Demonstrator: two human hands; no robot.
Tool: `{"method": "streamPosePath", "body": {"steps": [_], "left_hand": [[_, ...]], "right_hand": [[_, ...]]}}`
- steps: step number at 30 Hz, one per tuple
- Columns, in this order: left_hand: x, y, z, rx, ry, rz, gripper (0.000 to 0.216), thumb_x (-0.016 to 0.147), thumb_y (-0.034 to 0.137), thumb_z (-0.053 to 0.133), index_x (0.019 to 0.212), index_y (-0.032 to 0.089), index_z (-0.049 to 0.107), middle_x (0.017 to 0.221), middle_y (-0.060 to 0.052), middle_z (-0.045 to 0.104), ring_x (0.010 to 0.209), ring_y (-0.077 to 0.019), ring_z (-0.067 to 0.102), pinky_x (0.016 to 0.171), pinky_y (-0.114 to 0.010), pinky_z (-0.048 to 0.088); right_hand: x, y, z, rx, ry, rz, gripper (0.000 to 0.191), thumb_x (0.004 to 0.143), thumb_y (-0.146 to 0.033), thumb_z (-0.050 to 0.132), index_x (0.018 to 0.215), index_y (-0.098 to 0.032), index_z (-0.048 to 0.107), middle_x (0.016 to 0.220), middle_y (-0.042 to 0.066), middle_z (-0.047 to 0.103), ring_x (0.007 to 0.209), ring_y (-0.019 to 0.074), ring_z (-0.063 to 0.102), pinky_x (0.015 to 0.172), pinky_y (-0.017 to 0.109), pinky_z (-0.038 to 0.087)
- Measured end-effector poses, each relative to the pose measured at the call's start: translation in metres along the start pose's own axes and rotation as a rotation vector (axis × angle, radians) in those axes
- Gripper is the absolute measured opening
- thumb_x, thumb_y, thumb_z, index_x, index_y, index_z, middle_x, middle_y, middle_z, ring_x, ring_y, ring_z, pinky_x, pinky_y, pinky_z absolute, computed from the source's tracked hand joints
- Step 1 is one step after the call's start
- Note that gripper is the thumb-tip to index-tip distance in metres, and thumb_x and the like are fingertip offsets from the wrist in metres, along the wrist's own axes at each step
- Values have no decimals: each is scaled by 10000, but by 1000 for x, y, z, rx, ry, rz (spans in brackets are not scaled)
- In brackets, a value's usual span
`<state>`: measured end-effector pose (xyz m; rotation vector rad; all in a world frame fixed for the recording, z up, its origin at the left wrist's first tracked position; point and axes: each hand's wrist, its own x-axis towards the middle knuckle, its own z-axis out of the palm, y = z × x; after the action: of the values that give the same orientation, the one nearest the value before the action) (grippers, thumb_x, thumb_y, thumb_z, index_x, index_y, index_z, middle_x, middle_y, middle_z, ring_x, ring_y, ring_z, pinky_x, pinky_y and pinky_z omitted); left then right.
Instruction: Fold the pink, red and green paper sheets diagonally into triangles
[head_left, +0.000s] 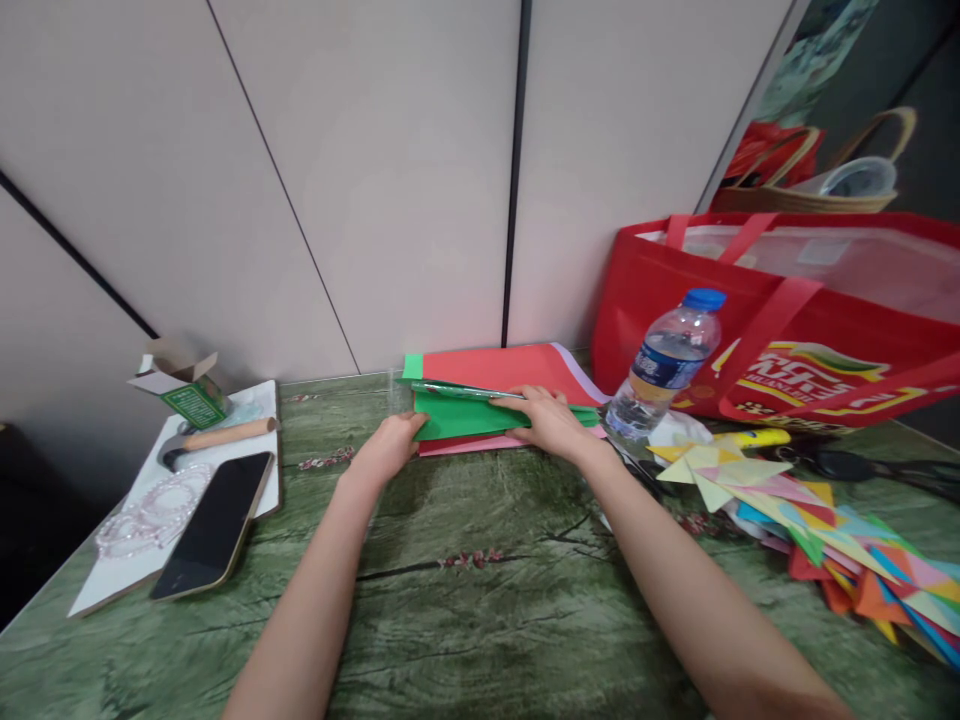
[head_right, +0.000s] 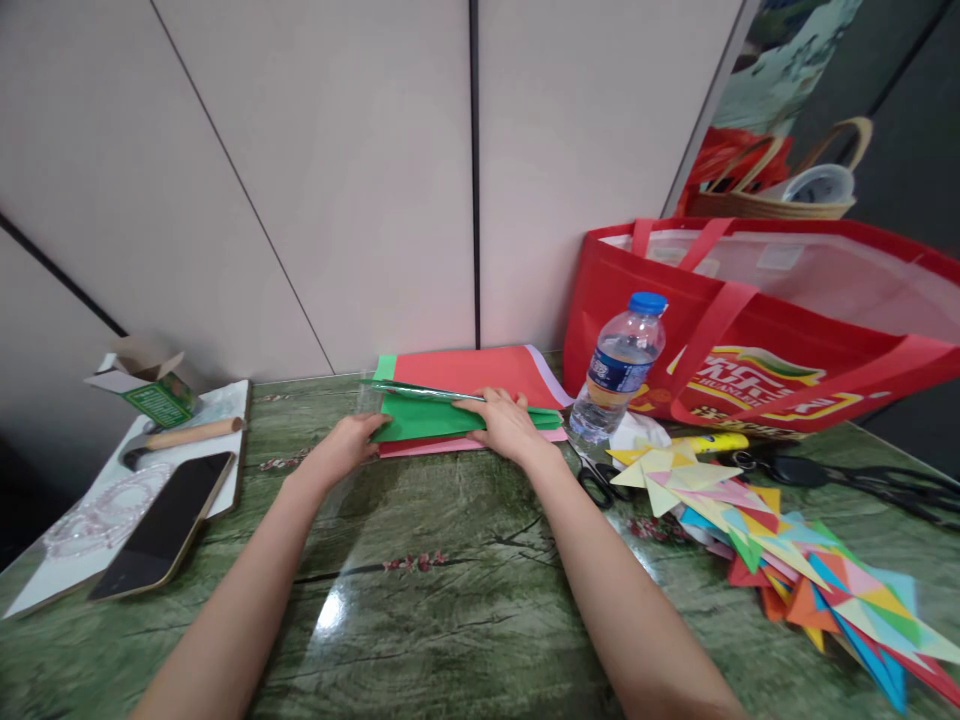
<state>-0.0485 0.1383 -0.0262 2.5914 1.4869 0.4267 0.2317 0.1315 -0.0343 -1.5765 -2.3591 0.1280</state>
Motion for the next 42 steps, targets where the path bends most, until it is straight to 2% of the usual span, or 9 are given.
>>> {"method": "streamPosePath", "body": {"steps": [9, 13, 17, 22, 26, 30, 34, 38, 42], "left_hand": [[6, 1, 8, -194, 287, -76, 249, 803, 204, 518, 1024, 167, 627, 926, -76, 706, 811, -187, 663, 797, -325, 508], [9, 2, 6, -321, 341, -88, 291, 842, 282, 486, 1074, 155, 606, 1014, -76, 703, 819, -164, 678, 765, -290, 533], [10, 1, 4, -366, 304, -78, 319, 836, 311, 515, 1090, 133, 590, 1064, -103, 688, 843, -181, 682, 754, -307, 547], [8, 0, 5, -286, 199, -22, 375, 793, 147, 520, 1166, 157, 554, 1107, -86, 666, 987, -191, 640, 872, -354, 509], [2, 8, 6, -151, 128, 29, 680, 735, -7, 437, 1376, 201, 345, 1406, -113, 430, 1224, -206, 481, 1002, -370, 405], [0, 14, 9, -9, 76, 24, 761, 749, -30, 386, 1437, 232, 192, 1471, -147, 300, 1181, -236, 518, 937, -365, 443], [6, 13, 13, 137, 72, 6, 727, 776, -10, 376, 1434, 229, 180, 1426, -169, 341, 1071, -244, 578, 879, -376, 461], [14, 10, 10, 260, 70, 29, 646, 794, 13, 390, 1400, 200, 268, 1307, -161, 451, 965, -242, 600, 861, -395, 451], [20, 11, 4, 351, 79, 71, 597, 800, 42, 434, 1366, 212, 348, 1235, -141, 506, 993, -240, 578, 891, -386, 418]], "right_hand": [[0, -1, -1, 14, 1, 1, 513, 817, -291, 600, 1305, -395, 483, 1298, 79, 512, 1170, 303, 459, 928, 512, 339], [0, -1, -1, 16, 4, 2, 474, 843, -287, 566, 1299, -393, 490, 1289, 79, 519, 1162, 295, 466, 925, 507, 343], [-1, -2, -1, 7, 8, 7, 449, 859, -293, 546, 1294, -388, 497, 1279, 77, 524, 1154, 290, 471, 914, 490, 355], [1, -1, 1, -5, 14, 14, 432, 885, -267, 498, 1296, -400, 492, 1270, 76, 534, 1146, 288, 471, 895, 473, 360], [2, 1, 3, -7, 15, 9, 427, 895, -270, 487, 1301, -404, 484, 1270, 70, 535, 1147, 281, 473, 904, 471, 353], [1, 0, 2, 1, 17, 12, 419, 897, -261, 484, 1296, -384, 496, 1268, 78, 534, 1143, 276, 478, 905, 464, 355], [0, -2, 0, 13, 12, 23, 410, 898, -251, 475, 1288, -374, 505, 1268, 74, 535, 1149, 272, 475, 900, 460, 358], [1, -2, 0, 37, 11, 32, 405, 902, -250, 474, 1287, -370, 504, 1276, 68, 533, 1162, 262, 468, 911, 455, 349], [1, -1, 1, 31, 17, 32, 403, 911, -261, 462, 1298, -372, 493, 1280, 71, 530, 1169, 260, 461, 916, 444, 351]]}}
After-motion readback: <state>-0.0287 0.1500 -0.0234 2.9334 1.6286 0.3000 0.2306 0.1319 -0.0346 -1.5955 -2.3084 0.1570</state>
